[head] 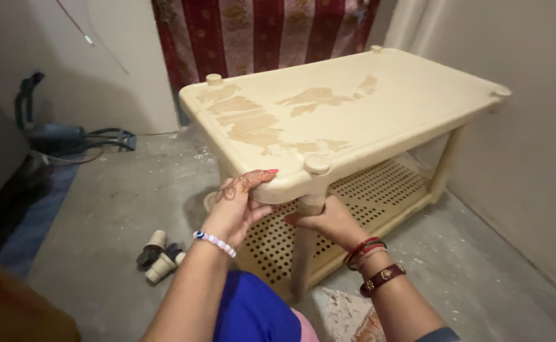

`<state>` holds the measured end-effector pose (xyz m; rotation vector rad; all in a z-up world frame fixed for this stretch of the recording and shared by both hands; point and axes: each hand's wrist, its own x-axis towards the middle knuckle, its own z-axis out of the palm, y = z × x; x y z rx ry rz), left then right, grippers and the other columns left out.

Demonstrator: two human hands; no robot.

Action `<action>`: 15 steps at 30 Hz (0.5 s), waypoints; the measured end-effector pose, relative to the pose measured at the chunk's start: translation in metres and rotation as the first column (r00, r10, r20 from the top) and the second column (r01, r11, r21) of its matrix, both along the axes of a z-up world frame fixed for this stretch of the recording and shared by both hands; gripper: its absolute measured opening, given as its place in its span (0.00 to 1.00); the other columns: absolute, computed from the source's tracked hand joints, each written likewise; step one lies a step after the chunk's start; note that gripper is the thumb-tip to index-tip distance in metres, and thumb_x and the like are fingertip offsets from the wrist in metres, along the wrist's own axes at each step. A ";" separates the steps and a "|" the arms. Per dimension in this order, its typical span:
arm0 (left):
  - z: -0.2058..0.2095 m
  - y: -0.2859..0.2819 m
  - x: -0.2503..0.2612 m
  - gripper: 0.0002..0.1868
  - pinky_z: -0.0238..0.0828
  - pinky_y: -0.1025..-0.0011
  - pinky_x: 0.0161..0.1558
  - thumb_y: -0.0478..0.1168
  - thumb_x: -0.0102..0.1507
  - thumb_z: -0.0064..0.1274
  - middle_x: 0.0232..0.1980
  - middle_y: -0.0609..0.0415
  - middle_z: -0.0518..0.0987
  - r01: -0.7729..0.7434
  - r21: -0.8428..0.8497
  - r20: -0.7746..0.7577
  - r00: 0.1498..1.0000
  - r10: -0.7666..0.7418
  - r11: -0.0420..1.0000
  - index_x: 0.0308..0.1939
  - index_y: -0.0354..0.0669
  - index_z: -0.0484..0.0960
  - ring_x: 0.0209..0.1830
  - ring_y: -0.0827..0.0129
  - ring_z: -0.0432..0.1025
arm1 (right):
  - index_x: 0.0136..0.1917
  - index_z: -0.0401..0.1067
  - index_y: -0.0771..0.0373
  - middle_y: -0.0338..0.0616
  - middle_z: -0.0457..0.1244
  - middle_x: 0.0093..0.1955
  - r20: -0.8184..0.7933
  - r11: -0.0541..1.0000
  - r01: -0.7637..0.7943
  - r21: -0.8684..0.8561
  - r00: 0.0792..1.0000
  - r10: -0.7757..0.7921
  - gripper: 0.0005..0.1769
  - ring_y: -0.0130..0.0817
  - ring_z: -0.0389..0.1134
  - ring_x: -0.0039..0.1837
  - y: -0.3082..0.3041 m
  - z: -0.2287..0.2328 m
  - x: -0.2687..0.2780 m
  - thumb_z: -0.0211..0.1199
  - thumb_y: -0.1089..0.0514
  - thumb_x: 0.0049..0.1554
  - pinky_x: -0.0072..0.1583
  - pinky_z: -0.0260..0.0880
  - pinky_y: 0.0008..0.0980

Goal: The person assembles a beige plastic two-tier rolling cart by inserting legs into the top and bottom frames and securing them. The person then flips the cart to show the underside and picks up caster wheels from the floor.

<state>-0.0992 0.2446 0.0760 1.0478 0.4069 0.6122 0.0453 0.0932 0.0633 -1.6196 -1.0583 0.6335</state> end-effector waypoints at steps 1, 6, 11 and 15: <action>0.002 0.003 -0.002 0.39 0.81 0.56 0.50 0.51 0.53 0.64 0.59 0.39 0.81 -0.062 0.025 -0.055 0.996 0.063 0.998 0.62 0.31 0.73 0.54 0.51 0.80 | 0.54 0.76 0.67 0.42 0.73 0.47 -0.044 0.999 -0.010 0.031 0.999 0.011 0.24 0.30 0.74 0.50 0.007 -0.002 0.001 0.72 0.63 0.43 0.54 0.76 0.34; 0.034 -0.012 -0.013 0.62 0.44 0.47 0.72 0.61 0.58 0.66 0.81 0.28 0.44 -0.282 0.933 0.048 0.714 0.699 0.224 0.81 0.35 0.46 0.79 0.42 0.41 | 0.55 0.76 0.67 0.45 0.72 0.50 -0.221 0.993 0.063 0.103 0.975 -0.039 0.26 0.34 0.73 0.51 0.022 -0.040 0.018 0.73 0.64 0.41 0.54 0.76 0.36; 0.073 -0.035 0.034 0.46 0.25 0.45 0.75 0.64 0.60 0.55 0.82 0.50 0.45 0.352 0.932 -0.348 0.809 0.474 0.083 0.76 0.54 0.57 0.83 0.52 0.35 | 0.54 0.74 0.72 0.51 0.68 0.54 -0.092 0.973 -0.008 0.231 0.995 0.029 0.20 0.39 0.70 0.57 0.031 -0.074 0.053 0.71 0.56 0.53 0.59 0.77 0.42; 0.073 -0.036 0.078 0.33 0.33 0.52 0.78 0.56 0.66 0.45 0.80 0.55 0.54 0.469 0.883 -0.451 0.846 0.285 0.008 0.74 0.54 0.62 0.82 0.56 0.45 | 0.69 0.65 0.62 0.41 0.64 0.65 0.055 0.990 0.029 0.136 0.998 -0.036 0.31 0.33 0.66 0.64 0.035 -0.066 0.065 0.64 0.49 0.55 0.62 0.72 0.37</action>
